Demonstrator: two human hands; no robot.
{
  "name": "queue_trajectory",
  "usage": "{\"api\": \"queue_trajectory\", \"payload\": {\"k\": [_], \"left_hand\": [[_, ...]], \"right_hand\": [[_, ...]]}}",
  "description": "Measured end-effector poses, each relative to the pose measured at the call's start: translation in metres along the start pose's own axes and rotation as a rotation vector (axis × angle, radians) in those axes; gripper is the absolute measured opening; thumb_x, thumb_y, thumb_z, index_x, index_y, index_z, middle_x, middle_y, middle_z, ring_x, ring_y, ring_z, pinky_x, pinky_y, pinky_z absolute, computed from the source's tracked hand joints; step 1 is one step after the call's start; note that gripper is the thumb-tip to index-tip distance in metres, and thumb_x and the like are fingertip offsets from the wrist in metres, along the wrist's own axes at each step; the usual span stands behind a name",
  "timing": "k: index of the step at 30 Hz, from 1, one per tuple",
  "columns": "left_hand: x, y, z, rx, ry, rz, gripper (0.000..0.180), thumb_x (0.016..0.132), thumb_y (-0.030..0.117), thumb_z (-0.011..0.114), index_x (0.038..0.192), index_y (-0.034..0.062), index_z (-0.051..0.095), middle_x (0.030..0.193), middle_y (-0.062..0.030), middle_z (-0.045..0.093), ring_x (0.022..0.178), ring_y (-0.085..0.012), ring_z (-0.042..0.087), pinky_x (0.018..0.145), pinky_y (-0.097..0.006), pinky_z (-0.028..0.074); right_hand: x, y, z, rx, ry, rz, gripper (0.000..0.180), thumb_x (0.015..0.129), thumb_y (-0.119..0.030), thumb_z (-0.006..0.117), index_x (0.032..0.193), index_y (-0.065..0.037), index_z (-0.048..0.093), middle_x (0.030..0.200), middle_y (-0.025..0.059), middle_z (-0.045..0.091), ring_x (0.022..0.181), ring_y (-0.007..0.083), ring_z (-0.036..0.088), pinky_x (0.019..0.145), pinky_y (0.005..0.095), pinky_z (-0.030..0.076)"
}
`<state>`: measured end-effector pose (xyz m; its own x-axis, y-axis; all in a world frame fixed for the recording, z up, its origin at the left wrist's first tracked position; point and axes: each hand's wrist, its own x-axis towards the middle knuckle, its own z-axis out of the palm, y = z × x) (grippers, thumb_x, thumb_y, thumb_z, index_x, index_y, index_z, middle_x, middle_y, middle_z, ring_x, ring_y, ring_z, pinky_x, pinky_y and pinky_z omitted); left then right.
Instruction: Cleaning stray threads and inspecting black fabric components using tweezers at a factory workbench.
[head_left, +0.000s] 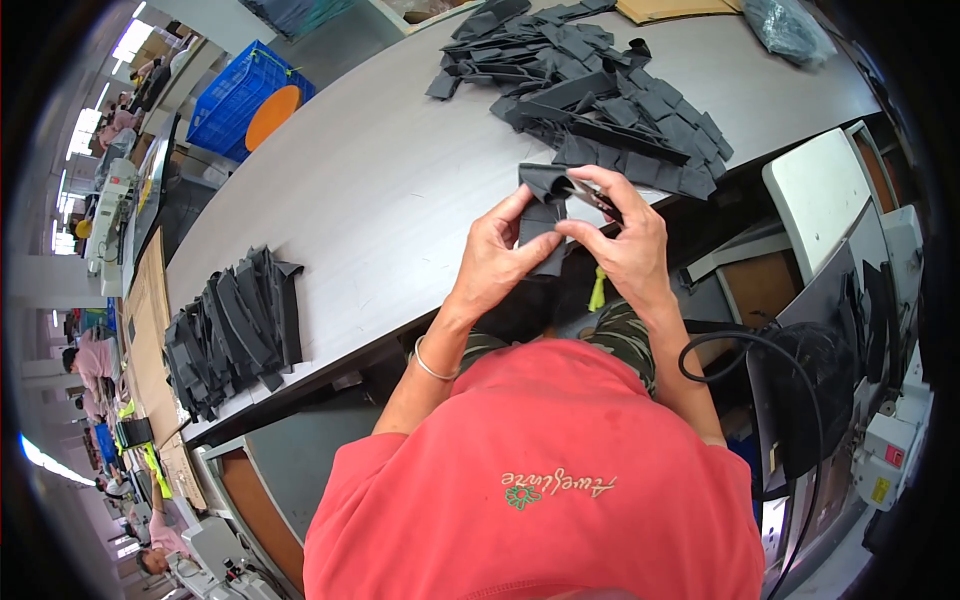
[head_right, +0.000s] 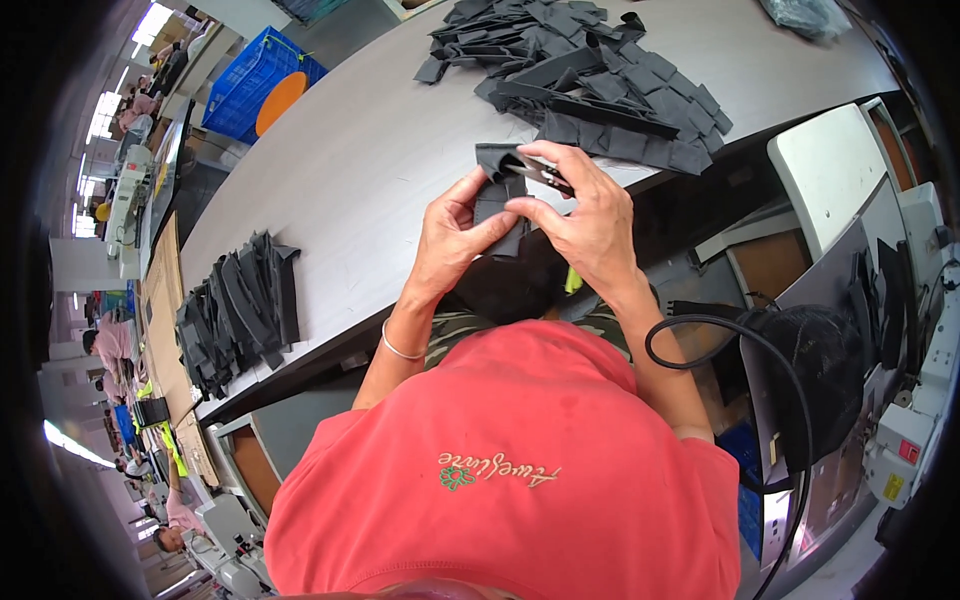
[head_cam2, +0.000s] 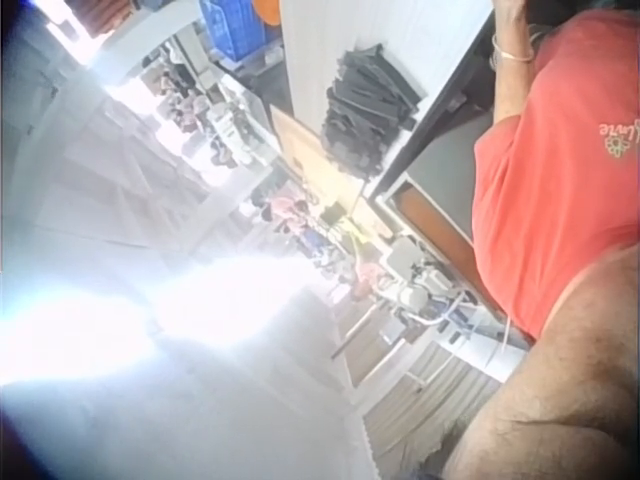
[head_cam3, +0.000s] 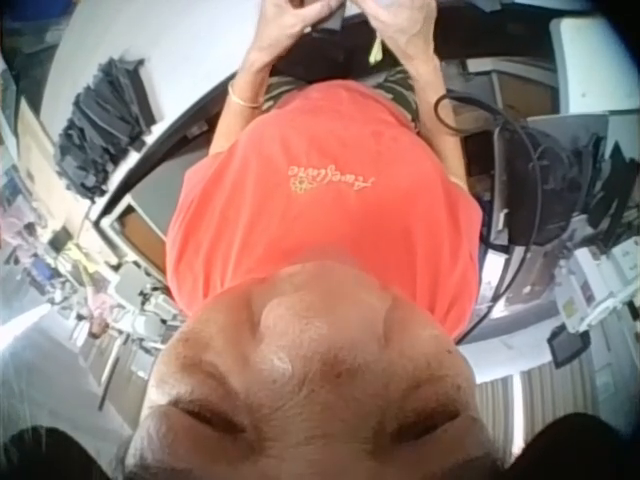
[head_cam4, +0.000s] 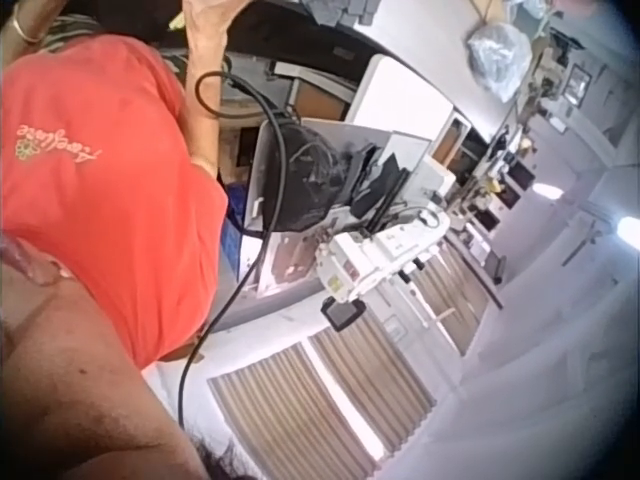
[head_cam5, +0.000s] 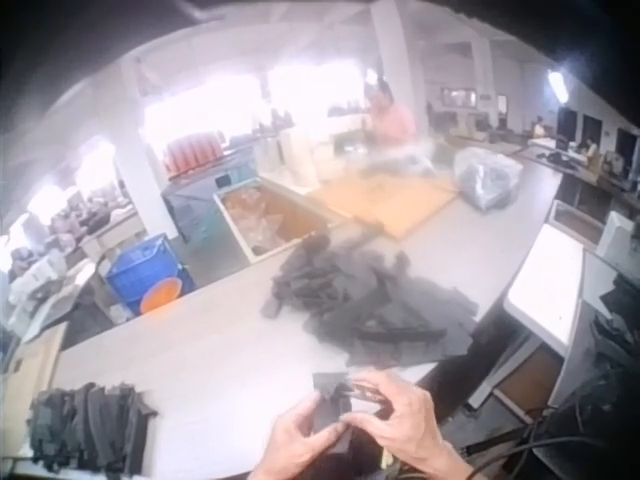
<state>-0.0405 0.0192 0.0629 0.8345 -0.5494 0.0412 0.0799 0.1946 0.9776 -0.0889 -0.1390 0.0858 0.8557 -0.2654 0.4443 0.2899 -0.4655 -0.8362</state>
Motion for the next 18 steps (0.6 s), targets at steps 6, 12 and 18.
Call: {"api": "queue_trajectory", "payload": {"k": [6,12,18], "left_hand": [[-0.008,0.003,0.010,0.431,-0.020,0.048,0.044,0.073,-0.003,0.060,0.113,0.0060,0.047,0.106,-0.0048,0.057,0.104,-0.0126,0.052,0.094,-0.026,0.038],[-0.003,0.010,0.011,0.345,0.040,0.166,0.055,0.073,-0.002,0.057,0.127,0.0029,0.044,0.108,-0.0070,0.059,0.103,-0.0110,0.053,0.093,-0.027,0.040],[0.001,-0.004,0.005,0.151,0.109,-0.054,0.024,0.087,0.011,0.063,0.106,-0.0028,0.061,0.088,-0.0054,0.067,0.080,-0.0070,0.058,0.072,-0.023,0.047]], "right_hand": [[0.015,0.018,-0.008,0.211,0.103,0.178,0.013,0.084,-0.010,0.068,0.082,0.002,0.062,0.069,-0.0001,0.056,0.063,0.0041,0.048,0.055,0.0217,0.037],[0.018,0.024,-0.010,0.436,0.085,0.325,0.011,0.089,-0.014,0.066,0.083,-0.004,0.064,0.069,-0.0093,0.046,0.063,0.0000,0.035,0.054,0.0199,0.027],[0.018,0.024,-0.003,0.455,0.048,0.298,0.013,0.086,-0.012,0.069,0.081,0.000,0.065,0.069,-0.0076,0.053,0.063,0.0010,0.040,0.054,0.0200,0.032]]}}
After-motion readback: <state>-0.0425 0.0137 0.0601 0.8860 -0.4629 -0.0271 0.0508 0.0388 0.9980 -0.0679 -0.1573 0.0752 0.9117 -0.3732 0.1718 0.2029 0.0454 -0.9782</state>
